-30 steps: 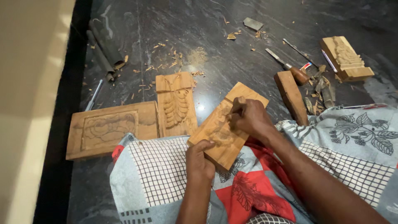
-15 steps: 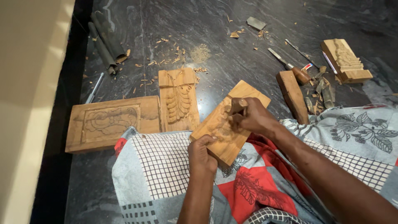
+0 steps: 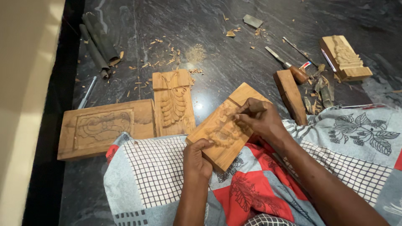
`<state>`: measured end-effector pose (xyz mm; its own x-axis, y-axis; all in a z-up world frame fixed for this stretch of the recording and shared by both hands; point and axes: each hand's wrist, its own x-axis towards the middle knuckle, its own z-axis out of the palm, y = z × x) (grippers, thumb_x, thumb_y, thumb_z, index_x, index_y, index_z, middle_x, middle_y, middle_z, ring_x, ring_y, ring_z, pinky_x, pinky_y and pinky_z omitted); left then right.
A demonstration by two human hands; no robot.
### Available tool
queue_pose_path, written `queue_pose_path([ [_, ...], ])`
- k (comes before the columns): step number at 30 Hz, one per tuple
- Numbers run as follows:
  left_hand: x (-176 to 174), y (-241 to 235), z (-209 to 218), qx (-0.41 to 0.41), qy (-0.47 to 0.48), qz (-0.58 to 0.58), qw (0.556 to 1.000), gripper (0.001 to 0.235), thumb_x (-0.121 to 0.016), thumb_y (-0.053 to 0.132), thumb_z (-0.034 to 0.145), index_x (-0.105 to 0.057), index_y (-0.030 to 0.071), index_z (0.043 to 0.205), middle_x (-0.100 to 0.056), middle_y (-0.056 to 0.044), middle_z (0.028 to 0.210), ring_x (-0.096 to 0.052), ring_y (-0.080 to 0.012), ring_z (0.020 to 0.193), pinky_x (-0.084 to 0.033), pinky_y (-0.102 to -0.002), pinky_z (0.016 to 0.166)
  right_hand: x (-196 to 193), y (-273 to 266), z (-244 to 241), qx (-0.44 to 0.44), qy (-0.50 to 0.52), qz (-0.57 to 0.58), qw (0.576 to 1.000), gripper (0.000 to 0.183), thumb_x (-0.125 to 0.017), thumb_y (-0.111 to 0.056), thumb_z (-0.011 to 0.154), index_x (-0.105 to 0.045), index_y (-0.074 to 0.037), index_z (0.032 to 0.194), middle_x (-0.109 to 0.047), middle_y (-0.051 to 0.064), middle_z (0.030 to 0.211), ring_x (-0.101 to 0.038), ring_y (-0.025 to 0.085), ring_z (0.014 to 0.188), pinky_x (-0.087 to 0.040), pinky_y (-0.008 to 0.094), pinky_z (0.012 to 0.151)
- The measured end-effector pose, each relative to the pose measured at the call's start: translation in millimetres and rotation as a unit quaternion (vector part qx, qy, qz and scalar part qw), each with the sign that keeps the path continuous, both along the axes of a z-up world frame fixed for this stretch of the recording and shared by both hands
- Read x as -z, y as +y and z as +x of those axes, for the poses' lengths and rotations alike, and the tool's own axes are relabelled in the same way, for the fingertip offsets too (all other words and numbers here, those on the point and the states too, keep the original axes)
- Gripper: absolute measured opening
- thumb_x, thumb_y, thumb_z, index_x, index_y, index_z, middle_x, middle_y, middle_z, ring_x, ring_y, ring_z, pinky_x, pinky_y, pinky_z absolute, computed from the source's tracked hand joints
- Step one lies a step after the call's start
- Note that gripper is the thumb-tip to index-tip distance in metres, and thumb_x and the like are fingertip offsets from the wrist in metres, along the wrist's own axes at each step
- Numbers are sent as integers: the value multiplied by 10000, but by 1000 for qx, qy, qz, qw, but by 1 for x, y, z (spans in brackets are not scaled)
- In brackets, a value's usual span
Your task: The person carves a decorative pattern into a rectangular wooden block using a small carving knife. They hold the wood with the left hand and carefully remove shavings with the right hand, working on a floral or leaf motif.
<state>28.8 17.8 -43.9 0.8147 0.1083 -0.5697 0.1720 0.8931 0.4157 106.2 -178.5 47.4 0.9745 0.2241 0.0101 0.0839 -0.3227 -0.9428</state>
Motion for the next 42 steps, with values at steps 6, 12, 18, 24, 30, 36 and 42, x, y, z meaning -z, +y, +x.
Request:
queue_pose_path([
  [6, -2, 0, -2, 13, -7, -12, 1000, 204, -638, -111, 666, -655, -48, 860, -674, -115, 815, -660, -248, 789, -550, -363, 800, -12, 0, -1, -21, -46, -157, 986, 102, -812, -106, 845, -753, -27, 873, -775, 57, 788, -666, 110, 699, -509, 285, 613],
  [12, -9, 0, -1, 16, 12, -7, 1000, 277, -631, -117, 659, -671, -48, 924, -671, -109, 814, -653, -250, 776, -554, -376, 789, -14, 3, -2, -48, -53, -105, 992, 63, -773, -72, 830, -745, -27, 864, -759, 43, 799, -670, 101, 732, -532, 270, 642],
  [18, -15, -1, -1, 9, 19, -5, 1000, 327, -628, -119, 648, -677, -45, 963, -663, -98, 840, -658, -245, 794, -564, -390, 815, -16, 12, 0, -22, -70, -209, 975, 116, -757, -121, 790, -742, -63, 889, -773, 79, 769, -720, 154, 675, -556, 325, 616],
  [24, -18, -2, -1, 4, 22, -10, 1000, 373, -616, -116, 637, -694, -64, 998, -702, -106, 875, -678, -244, 796, -561, -371, 790, -29, 32, 6, -2, -18, -328, 944, 142, -790, -101, 720, -753, -55, 849, -735, 141, 739, -714, 247, 658, -550, 370, 634],
  [30, -5, -3, 0, -15, -10, -8, 1000, 352, -631, -115, 652, -673, -88, 1001, -673, -128, 859, -668, -250, 774, -576, -370, 772, -32, 46, 2, 11, 22, -256, 966, 123, -752, -92, 698, -721, -31, 800, -754, 113, 719, -744, 200, 662, -575, 355, 616],
  [36, -10, -4, 0, -28, -20, -26, 999, 422, -599, -119, 630, -691, -59, 1037, -701, -116, 902, -690, -254, 797, -580, -372, 766, -21, 44, -2, 5, 55, -120, 991, 46, -694, -17, 794, -691, 26, 810, -744, 146, 716, -731, 198, 618, -575, 337, 576],
  [42, -23, -6, -2, -16, -44, -20, 999, 452, -603, -115, 640, -669, -49, 1082, -715, -135, 968, -697, -273, 857, -586, -388, 789, -20, 25, 18, -31, 68, -49, 996, 42, -665, 56, 793, -664, 31, 827, -718, 155, 702, -750, 215, 608, -595, 320, 553],
])
